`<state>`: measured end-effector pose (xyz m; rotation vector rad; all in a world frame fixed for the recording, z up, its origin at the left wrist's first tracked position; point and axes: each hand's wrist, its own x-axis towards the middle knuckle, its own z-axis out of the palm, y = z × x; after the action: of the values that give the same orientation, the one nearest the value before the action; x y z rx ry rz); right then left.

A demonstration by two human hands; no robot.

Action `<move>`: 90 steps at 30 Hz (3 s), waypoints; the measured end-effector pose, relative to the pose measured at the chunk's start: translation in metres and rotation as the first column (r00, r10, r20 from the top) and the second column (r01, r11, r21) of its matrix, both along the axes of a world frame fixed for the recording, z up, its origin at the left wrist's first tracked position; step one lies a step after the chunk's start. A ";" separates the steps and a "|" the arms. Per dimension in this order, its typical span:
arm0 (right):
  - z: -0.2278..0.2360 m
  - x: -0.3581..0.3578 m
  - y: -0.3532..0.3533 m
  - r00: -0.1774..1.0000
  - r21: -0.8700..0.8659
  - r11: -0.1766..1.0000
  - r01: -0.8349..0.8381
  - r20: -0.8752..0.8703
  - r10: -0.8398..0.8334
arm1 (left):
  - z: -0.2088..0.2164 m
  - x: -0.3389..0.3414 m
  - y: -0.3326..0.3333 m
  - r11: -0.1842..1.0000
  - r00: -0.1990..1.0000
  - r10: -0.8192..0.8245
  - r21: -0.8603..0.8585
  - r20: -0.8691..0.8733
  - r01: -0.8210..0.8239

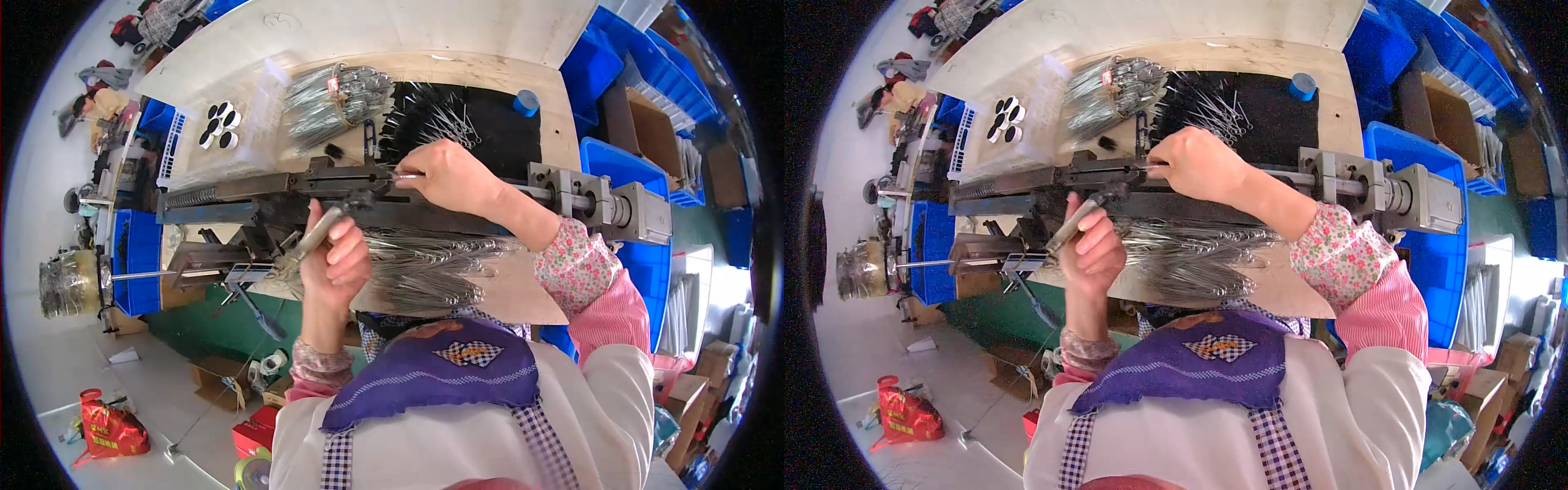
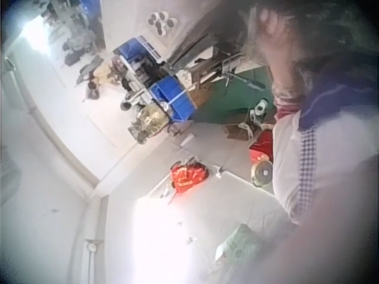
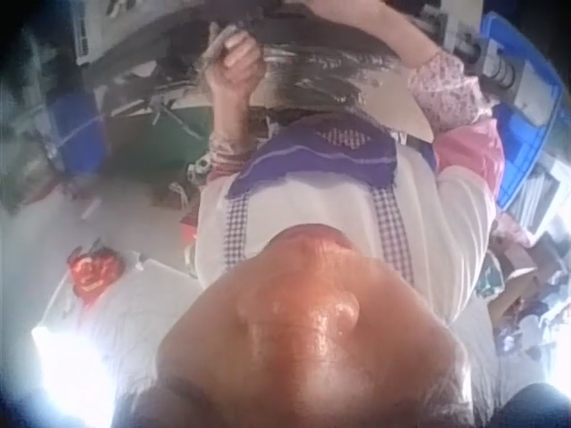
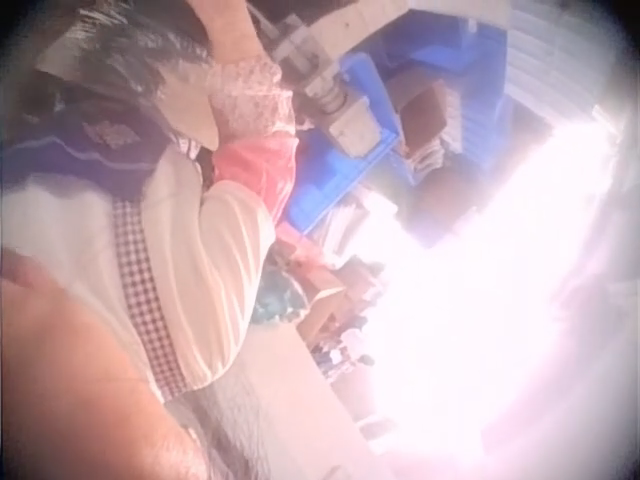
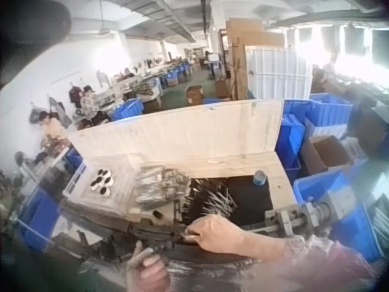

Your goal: The person is assembling small metal hooks or springs using a specialized fixture or manual press on a workbench.

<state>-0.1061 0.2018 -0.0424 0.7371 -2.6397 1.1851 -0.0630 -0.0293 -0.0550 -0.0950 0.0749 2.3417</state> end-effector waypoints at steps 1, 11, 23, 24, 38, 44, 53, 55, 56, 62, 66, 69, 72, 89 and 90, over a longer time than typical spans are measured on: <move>-0.001 0.001 0.000 1.000 0.003 1.000 0.014 0.020 -0.014 | 0.017 -0.001 0.003 0.998 0.999 -0.042 -0.053 -0.032 0.040; 0.003 0.005 -0.011 1.000 -0.004 1.000 0.001 -0.030 -0.001 | -0.058 0.028 0.035 0.022 0.630 -0.398 -0.694 -0.666 -0.719; -0.048 0.105 0.020 0.921 0.295 0.876 0.381 -0.042 -0.387 | -0.081 0.030 -0.117 0.059 0.831 0.418 -0.902 -0.367 -0.428; -0.053 0.091 0.017 0.869 0.327 0.808 0.489 -0.105 -0.484 | -0.075 0.026 -0.117 0.056 0.834 0.420 -0.907 -0.358 -0.418; -0.077 0.128 0.019 0.938 0.500 0.798 0.337 -0.111 -0.327 | -0.005 0.046 0.016 0.347 0.658 0.331 -0.562 -0.676 -0.751; -0.079 0.113 0.020 0.919 0.256 0.884 0.391 -0.055 -0.391 | 0.015 0.010 0.112 0.717 0.853 -0.404 -0.693 -0.331 0.071; -0.067 0.110 0.039 0.923 0.348 0.854 0.386 -0.153 -0.354 | -0.012 0.005 0.106 0.657 0.958 -0.014 -0.725 -0.285 -0.207; -0.057 0.124 0.042 0.950 0.346 0.886 0.309 -0.155 -0.270 | -0.013 0.003 0.106 0.652 0.951 0.024 -0.716 -0.308 -0.249; -0.050 0.133 0.045 0.970 0.354 0.906 0.232 -0.155 -0.188 | -0.012 0.001 0.109 0.654 0.949 0.026 -0.713 -0.314 -0.253; 0.017 0.161 0.053 0.995 0.403 0.913 -0.069 0.091 0.035 | -0.013 -0.007 0.113 0.732 0.965 -0.164 -0.681 -0.206 -0.021; 0.051 0.130 0.065 0.997 0.199 0.977 0.071 -0.018 -0.069 | -0.016 0.007 0.115 0.628 0.940 0.020 -0.727 -0.342 -0.278; 0.062 0.078 0.065 0.954 0.116 0.957 0.266 -0.174 -0.244 | -0.024 0.004 0.112 0.598 0.918 0.126 -0.710 -0.375 -0.372; 0.036 0.017 0.051 0.982 0.295 0.937 0.184 -0.104 -0.160 | -0.018 0.008 0.111 0.601 0.904 0.110 -0.697 -0.413 -0.391; 0.037 -0.012 0.046 0.571 -0.262 0.965 0.020 0.795 0.204 | -0.018 0.010 0.112 0.702 0.926 0.058 -0.644 -0.372 -0.303; 0.037 -0.012 0.047 0.573 -0.270 0.963 0.024 0.792 0.208 | -0.015 0.009 0.116 0.788 0.919 0.123 -0.527 -0.374 -0.320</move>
<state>-0.1179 0.2490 -0.0058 0.2849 -3.0053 2.3167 -0.0542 0.0870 -0.0696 -0.0186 1.0016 2.4701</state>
